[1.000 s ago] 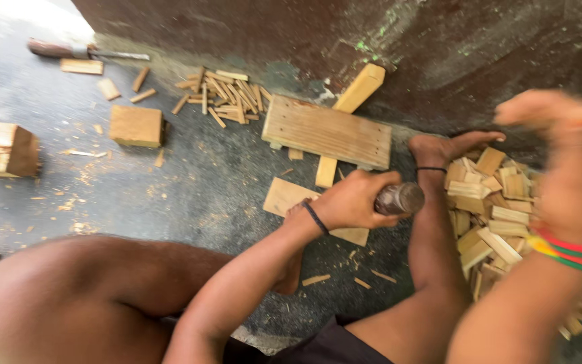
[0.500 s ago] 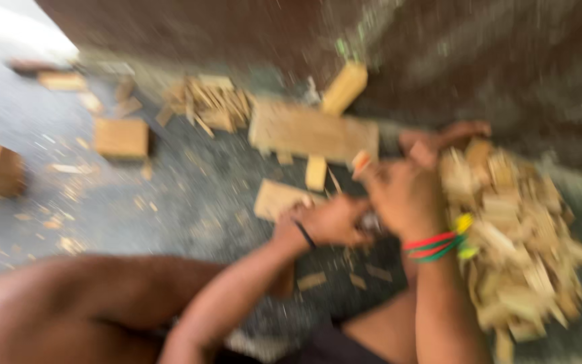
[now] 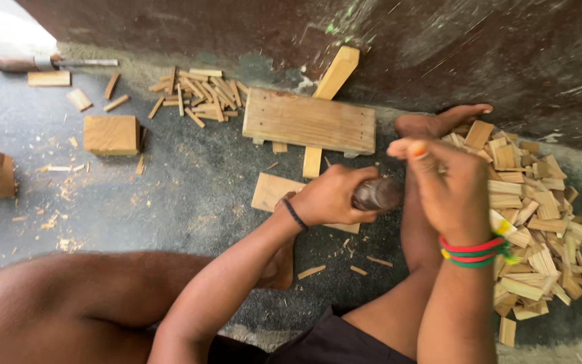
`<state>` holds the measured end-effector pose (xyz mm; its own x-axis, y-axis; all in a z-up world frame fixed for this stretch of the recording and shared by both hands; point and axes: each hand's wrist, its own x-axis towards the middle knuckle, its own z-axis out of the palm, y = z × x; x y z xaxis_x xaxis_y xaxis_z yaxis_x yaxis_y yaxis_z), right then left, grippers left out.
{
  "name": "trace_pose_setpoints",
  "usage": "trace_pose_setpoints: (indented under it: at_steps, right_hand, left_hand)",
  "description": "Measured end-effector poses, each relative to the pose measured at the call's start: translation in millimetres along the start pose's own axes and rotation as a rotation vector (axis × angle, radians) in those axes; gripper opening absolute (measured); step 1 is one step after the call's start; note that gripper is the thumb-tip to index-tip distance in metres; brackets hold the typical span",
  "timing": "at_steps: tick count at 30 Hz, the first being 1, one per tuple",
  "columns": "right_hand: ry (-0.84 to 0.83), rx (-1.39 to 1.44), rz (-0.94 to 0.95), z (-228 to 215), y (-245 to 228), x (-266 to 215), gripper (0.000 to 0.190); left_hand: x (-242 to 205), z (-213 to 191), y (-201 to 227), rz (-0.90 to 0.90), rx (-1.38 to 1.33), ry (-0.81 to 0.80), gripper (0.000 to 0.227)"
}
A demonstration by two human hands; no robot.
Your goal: The person sits on the floor and uses a hammer and chisel to split small wooden blocks into thinner pieces. They repeatedly position the chisel on a block, strike it with the hammer, and then move the split pieces aside.
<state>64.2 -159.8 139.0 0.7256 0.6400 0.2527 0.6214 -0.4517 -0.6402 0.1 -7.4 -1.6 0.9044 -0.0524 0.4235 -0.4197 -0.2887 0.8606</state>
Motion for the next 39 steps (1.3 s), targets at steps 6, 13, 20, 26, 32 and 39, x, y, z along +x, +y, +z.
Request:
trace_pose_setpoints:
  at_steps: [6,13,20,26,32,39]
  right_hand:
    - [0.026,0.064,-0.031,-22.8,-7.9,-2.7,0.054]
    - [0.021,0.018,-0.04,-18.2,-15.8,4.8,0.053]
    - [0.025,0.073,-0.022,-19.1,-19.8,7.7,0.047]
    - [0.03,0.011,-0.075,-17.4,-23.6,11.8,0.044]
    - [0.059,-0.081,-0.13,-11.3,-53.2,19.4,0.042]
    - [0.01,0.0,-0.171,-46.5,-6.9,1.8,0.047]
  left_hand:
    - [0.6,7.7,0.3,0.053,0.015,-0.017,0.044]
    - [2.4,-0.5,1.9,0.082,0.013,0.043,0.044]
    - [3.7,9.2,-2.6,0.124,-0.026,0.011,0.044]
    - [4.1,4.1,-2.8,0.1,-0.036,0.017,0.043]
    - [1.6,-7.7,-2.5,0.055,-0.091,0.041,0.043]
    - [-7.1,-9.5,3.3,0.084,-0.087,0.048,0.037]
